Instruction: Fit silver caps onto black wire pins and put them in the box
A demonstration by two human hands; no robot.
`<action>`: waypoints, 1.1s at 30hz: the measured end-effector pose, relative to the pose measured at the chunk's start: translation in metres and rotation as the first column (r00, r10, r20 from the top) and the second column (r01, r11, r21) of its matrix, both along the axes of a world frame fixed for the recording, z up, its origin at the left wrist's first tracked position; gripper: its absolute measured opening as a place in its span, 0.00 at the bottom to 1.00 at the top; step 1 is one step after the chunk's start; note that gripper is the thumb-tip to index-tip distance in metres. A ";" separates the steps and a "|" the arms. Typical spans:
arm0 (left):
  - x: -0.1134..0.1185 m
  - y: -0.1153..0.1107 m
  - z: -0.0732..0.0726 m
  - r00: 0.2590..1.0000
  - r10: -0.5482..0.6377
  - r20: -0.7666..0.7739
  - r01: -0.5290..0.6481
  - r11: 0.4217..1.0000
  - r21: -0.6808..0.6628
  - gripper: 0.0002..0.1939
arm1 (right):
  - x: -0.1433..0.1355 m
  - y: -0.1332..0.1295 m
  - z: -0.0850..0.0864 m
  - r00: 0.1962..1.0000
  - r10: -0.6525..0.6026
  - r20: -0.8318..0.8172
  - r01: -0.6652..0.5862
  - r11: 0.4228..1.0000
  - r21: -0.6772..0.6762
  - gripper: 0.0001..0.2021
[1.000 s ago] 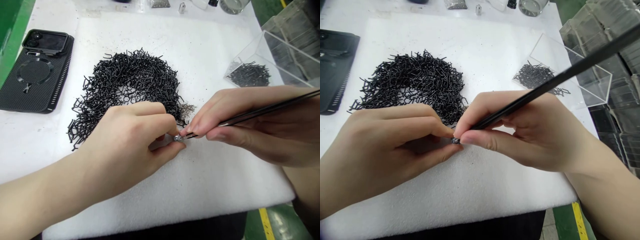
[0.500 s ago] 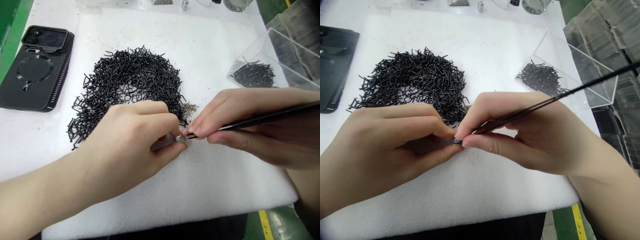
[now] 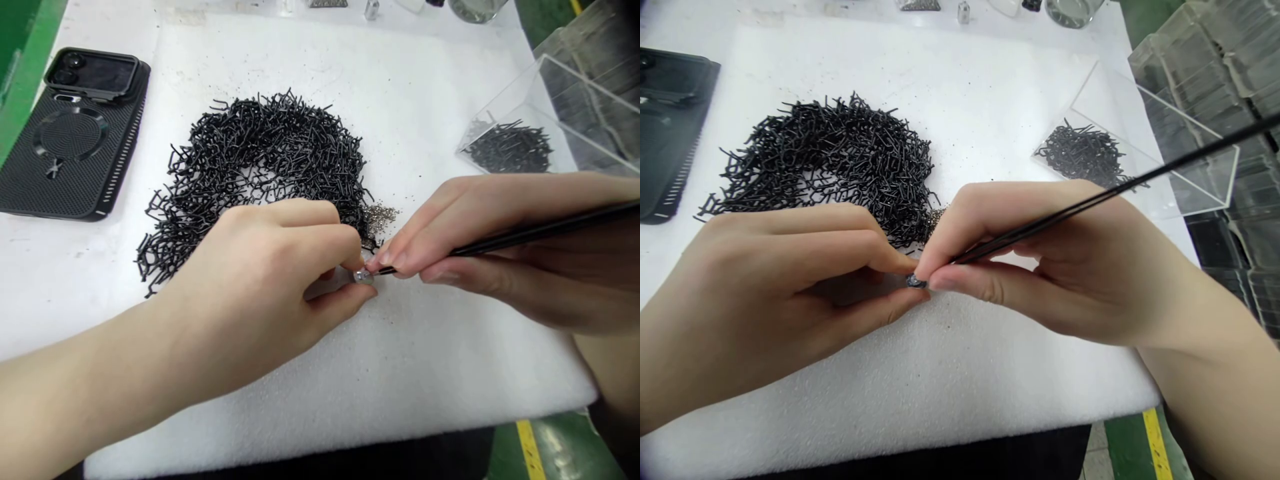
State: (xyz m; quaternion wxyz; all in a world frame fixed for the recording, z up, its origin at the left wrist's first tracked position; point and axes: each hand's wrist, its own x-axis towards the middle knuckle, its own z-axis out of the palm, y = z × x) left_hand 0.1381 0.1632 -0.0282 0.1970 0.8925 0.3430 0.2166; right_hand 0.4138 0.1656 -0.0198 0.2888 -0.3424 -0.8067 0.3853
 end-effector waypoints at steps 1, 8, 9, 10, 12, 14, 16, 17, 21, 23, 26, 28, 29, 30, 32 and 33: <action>0.000 0.000 0.001 1.000 0.000 -0.007 0.000 1.000 -0.003 0.11 | 0.000 0.000 0.000 1.000 0.006 -0.005 -0.006 1.000 0.000 0.05; 0.003 0.005 0.000 0.996 0.002 -0.092 -0.004 1.000 -0.023 0.05 | -0.004 -0.001 0.004 1.000 -0.010 -0.005 0.010 0.999 -0.036 0.04; 0.003 0.006 -0.001 0.996 0.001 -0.092 -0.003 1.000 -0.020 0.05 | -0.004 -0.001 0.004 1.000 -0.009 -0.020 0.008 0.999 -0.040 0.04; 0.003 0.006 -0.001 0.996 0.001 -0.090 -0.003 1.000 -0.017 0.05 | -0.002 -0.002 0.004 0.999 -0.028 -0.027 0.027 0.998 -0.048 0.04; 0.002 0.006 0.000 0.996 0.003 -0.084 -0.004 1.000 -0.011 0.05 | 0.002 -0.001 0.003 0.990 -0.135 -0.030 0.134 0.990 -0.036 0.04; 0.001 0.005 0.001 0.997 0.004 -0.075 -0.005 1.000 -0.003 0.05 | 0.006 0.001 0.001 0.962 -0.273 -0.017 0.273 0.961 0.042 0.03; 0.001 0.005 0.001 0.998 0.003 -0.056 -0.002 1.000 0.006 0.05 | 0.010 0.004 -0.001 0.942 -0.337 -0.001 0.334 0.933 0.132 0.02; 0.001 0.005 0.001 0.999 0.000 -0.045 0.000 1.000 0.007 0.05 | 0.010 0.006 -0.002 0.942 -0.336 0.008 0.331 0.931 0.153 0.02; -0.001 0.007 -0.005 1.000 -0.021 0.005 0.021 1.000 -0.006 0.10 | 0.005 0.009 -0.003 0.957 -0.287 0.041 0.283 0.955 0.092 0.04; -0.003 0.006 -0.009 0.999 -0.031 0.030 0.031 1.000 -0.005 0.11 | 0.002 0.010 -0.003 0.964 -0.264 0.029 0.262 0.964 0.052 0.03; -0.005 0.005 -0.012 1.000 -0.013 0.010 0.013 1.000 -0.015 0.11 | 0.001 0.010 -0.002 0.974 -0.228 -0.004 0.228 0.973 0.013 0.05; -0.005 0.006 -0.012 1.000 -0.012 0.004 0.012 1.000 -0.018 0.11 | 0.002 0.010 -0.002 0.977 -0.213 -0.009 0.214 0.977 0.007 0.06; -0.004 0.006 -0.011 1.000 -0.019 0.017 0.019 1.000 -0.011 0.11 | 0.002 0.010 -0.002 0.977 -0.215 -0.003 0.215 0.977 0.001 0.06; -0.004 0.006 -0.009 0.999 -0.026 0.025 0.026 1.000 -0.008 0.11 | 0.003 0.010 -0.003 0.977 -0.213 0.004 0.213 0.977 -0.003 0.06; -0.002 0.007 -0.006 0.999 -0.035 0.016 0.035 0.999 -0.012 0.10 | 0.003 0.010 -0.003 0.976 -0.219 0.009 0.219 0.976 -0.001 0.06; -0.001 0.007 -0.004 0.999 -0.040 0.011 0.041 0.999 -0.016 0.10 | 0.003 0.010 -0.003 0.975 -0.223 0.011 0.223 0.975 0.004 0.06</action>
